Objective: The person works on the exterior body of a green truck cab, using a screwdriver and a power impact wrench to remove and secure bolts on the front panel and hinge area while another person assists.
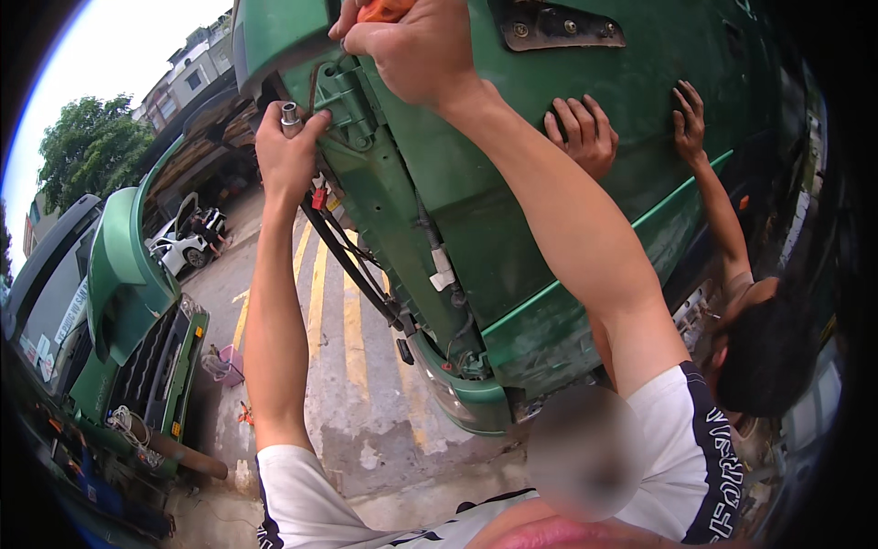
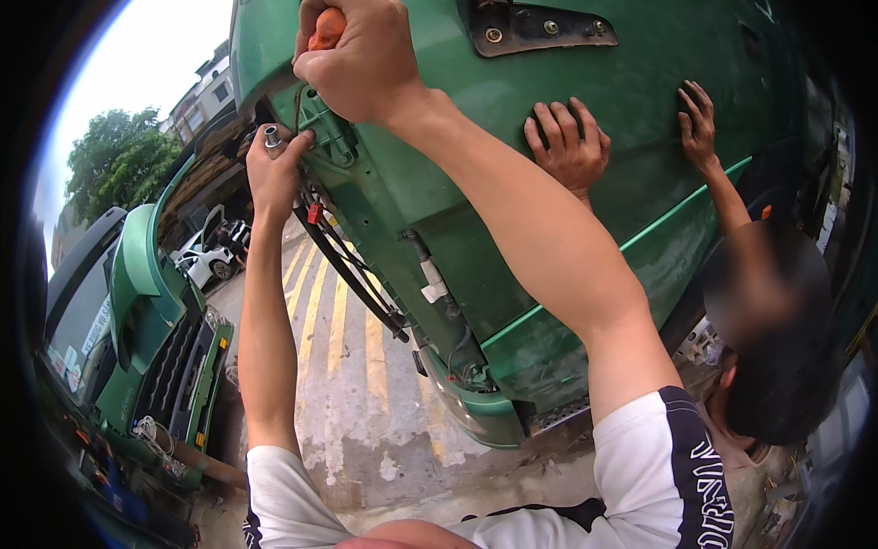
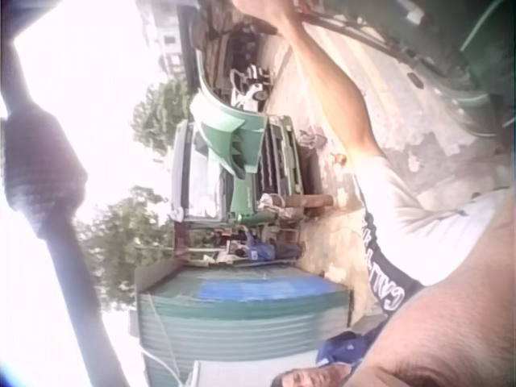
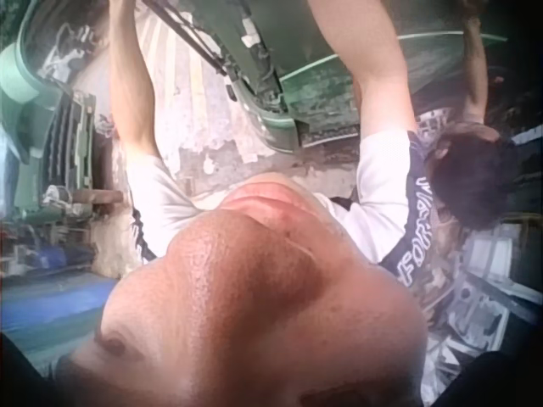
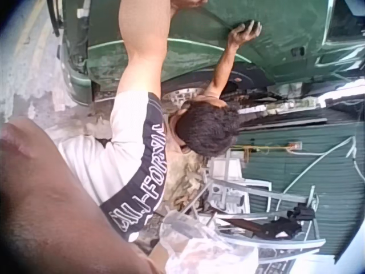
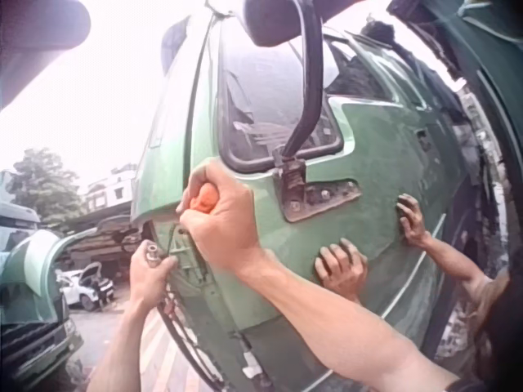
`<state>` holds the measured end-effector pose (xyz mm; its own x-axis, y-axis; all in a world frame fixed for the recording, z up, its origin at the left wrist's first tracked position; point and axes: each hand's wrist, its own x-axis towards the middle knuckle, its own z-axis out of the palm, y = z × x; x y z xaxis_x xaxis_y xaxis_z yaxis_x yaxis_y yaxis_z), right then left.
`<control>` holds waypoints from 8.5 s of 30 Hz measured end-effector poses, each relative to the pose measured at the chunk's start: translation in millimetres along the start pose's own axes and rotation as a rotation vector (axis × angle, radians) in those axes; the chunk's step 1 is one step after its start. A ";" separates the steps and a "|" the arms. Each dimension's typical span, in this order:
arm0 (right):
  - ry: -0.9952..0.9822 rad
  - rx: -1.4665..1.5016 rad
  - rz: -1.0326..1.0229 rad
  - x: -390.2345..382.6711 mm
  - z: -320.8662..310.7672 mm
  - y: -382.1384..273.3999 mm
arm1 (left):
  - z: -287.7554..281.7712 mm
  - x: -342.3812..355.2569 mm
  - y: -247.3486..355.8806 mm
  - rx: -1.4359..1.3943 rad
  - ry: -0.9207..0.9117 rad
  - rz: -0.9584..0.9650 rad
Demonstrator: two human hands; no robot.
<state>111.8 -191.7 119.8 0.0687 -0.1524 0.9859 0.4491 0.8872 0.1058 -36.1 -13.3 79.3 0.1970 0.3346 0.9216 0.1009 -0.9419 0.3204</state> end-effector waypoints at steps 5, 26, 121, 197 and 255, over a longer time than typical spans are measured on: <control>0.307 0.091 -0.201 -22.3 -9.3 11.7 | -7.0 5.4 -6.6 -0.141 -0.095 0.000; 0.279 -0.011 -0.287 -29.5 -3.9 31.5 | -14.0 8.0 0.3 -0.151 -0.210 -0.141; 0.103 -0.257 -0.299 -88.9 27.6 9.8 | 19.2 -111.3 -79.4 -0.246 -0.047 0.119; 0.199 -0.295 -0.346 -110.3 41.4 -11.2 | 4.5 -91.6 -99.4 -0.219 -0.302 0.258; -0.416 -0.136 0.016 13.7 65.6 35.0 | -0.5 6.9 -28.2 -0.044 -0.146 0.081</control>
<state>70.0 -134.2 145.5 -0.2754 0.0740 0.9585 0.5663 0.8182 0.0996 -38.1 15.5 76.7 0.3431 0.2554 0.9039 0.0372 -0.9653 0.2586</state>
